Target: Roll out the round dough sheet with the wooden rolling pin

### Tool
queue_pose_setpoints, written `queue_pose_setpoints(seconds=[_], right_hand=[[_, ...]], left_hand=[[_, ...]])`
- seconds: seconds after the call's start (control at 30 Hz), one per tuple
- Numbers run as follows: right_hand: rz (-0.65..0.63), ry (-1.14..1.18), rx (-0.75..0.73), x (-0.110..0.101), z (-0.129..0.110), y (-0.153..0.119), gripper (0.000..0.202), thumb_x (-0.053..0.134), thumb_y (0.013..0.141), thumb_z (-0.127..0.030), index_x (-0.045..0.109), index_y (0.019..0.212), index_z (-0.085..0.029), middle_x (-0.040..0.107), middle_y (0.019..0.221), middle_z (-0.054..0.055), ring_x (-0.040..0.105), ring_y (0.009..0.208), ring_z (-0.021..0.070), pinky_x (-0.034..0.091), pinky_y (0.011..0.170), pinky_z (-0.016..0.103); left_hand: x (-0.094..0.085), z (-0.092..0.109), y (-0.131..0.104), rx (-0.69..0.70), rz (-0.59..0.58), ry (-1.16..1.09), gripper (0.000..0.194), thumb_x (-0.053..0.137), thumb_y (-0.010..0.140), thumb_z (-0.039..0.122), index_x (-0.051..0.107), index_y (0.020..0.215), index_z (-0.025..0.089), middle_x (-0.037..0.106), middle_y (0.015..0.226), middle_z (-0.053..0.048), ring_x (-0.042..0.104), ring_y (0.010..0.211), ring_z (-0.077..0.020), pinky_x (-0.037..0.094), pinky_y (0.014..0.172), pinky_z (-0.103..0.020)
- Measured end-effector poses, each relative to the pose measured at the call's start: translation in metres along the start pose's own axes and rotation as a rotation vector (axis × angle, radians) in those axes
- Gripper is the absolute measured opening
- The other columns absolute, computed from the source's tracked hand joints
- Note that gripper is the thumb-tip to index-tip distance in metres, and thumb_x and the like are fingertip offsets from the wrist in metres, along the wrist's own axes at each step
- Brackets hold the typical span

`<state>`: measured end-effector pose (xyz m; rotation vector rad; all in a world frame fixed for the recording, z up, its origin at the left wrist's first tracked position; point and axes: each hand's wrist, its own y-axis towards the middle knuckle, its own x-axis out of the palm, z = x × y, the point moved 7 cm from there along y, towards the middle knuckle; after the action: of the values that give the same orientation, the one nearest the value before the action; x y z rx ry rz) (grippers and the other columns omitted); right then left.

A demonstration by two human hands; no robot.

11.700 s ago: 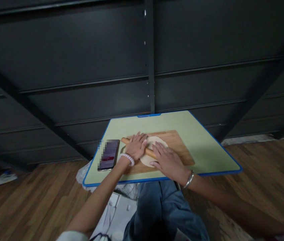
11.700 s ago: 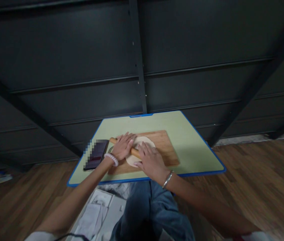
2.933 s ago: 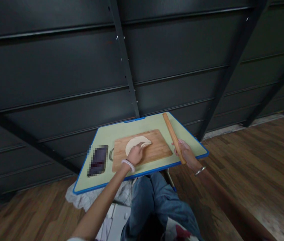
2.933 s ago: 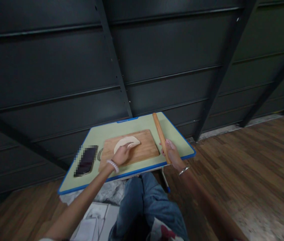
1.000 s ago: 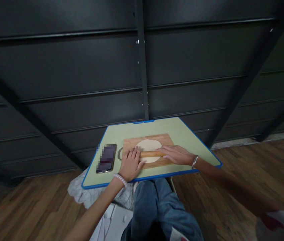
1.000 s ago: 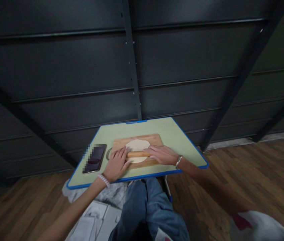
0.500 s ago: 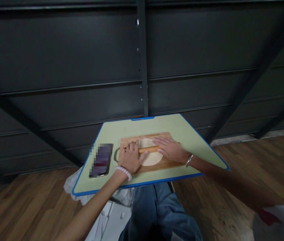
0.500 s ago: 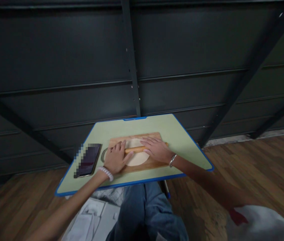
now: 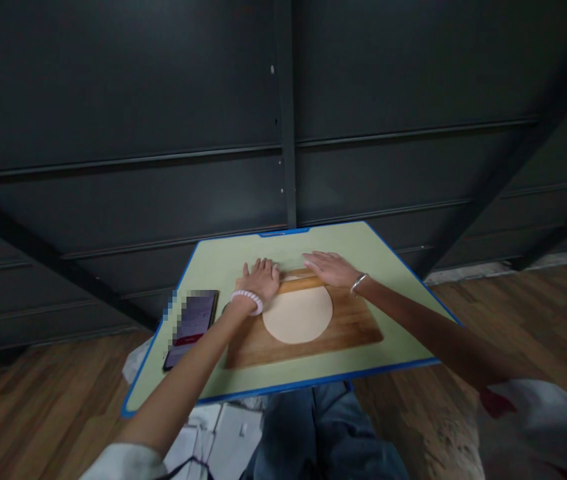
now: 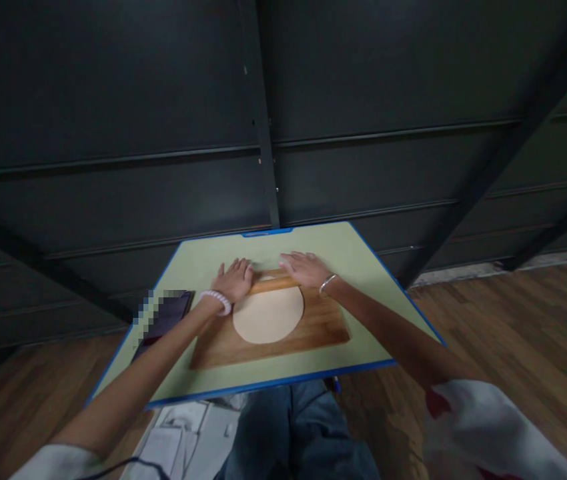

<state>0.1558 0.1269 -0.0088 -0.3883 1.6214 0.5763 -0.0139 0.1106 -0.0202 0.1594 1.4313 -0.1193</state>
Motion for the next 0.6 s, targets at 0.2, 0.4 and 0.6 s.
queue_pose_setpoints(seconds=[0.2,0.4,0.6], right_hand=[[-0.018,0.015,0.077,0.003,0.015,0.03,0.045,0.025,0.1,-0.039,0.056,0.122,-0.016,0.058,0.129,0.011,0.051,0.121,0.0203,0.038,0.1,0.034],[-0.007,0.013,0.167,0.01,0.029,0.038,0.04,0.03,0.099,-0.036,0.058,0.118,-0.015,0.062,0.121,0.013,0.055,0.115,0.0197,0.037,0.099,0.031],[-0.055,0.006,0.22,0.013,0.032,0.033,0.038,0.029,0.099,-0.03,0.056,0.119,-0.011,0.06,0.122,0.017,0.054,0.116,0.0214,0.036,0.099,0.033]], left_hand=[[-0.001,-0.008,0.029,0.008,-0.014,-0.036,0.057,0.005,0.098,0.038,0.054,0.118,0.015,0.057,0.129,-0.013,0.051,0.122,-0.0234,0.029,0.107,-0.052],[-0.006,-0.009,0.042,0.006,0.011,-0.005,0.053,0.011,0.098,0.035,0.058,0.11,0.014,0.066,0.115,-0.013,0.058,0.112,-0.0238,0.029,0.106,-0.05],[-0.008,-0.005,0.041,0.029,-0.009,0.022,0.044,0.02,0.096,0.032,0.057,0.114,0.016,0.062,0.123,-0.012,0.055,0.117,-0.0236,0.029,0.106,-0.05]])
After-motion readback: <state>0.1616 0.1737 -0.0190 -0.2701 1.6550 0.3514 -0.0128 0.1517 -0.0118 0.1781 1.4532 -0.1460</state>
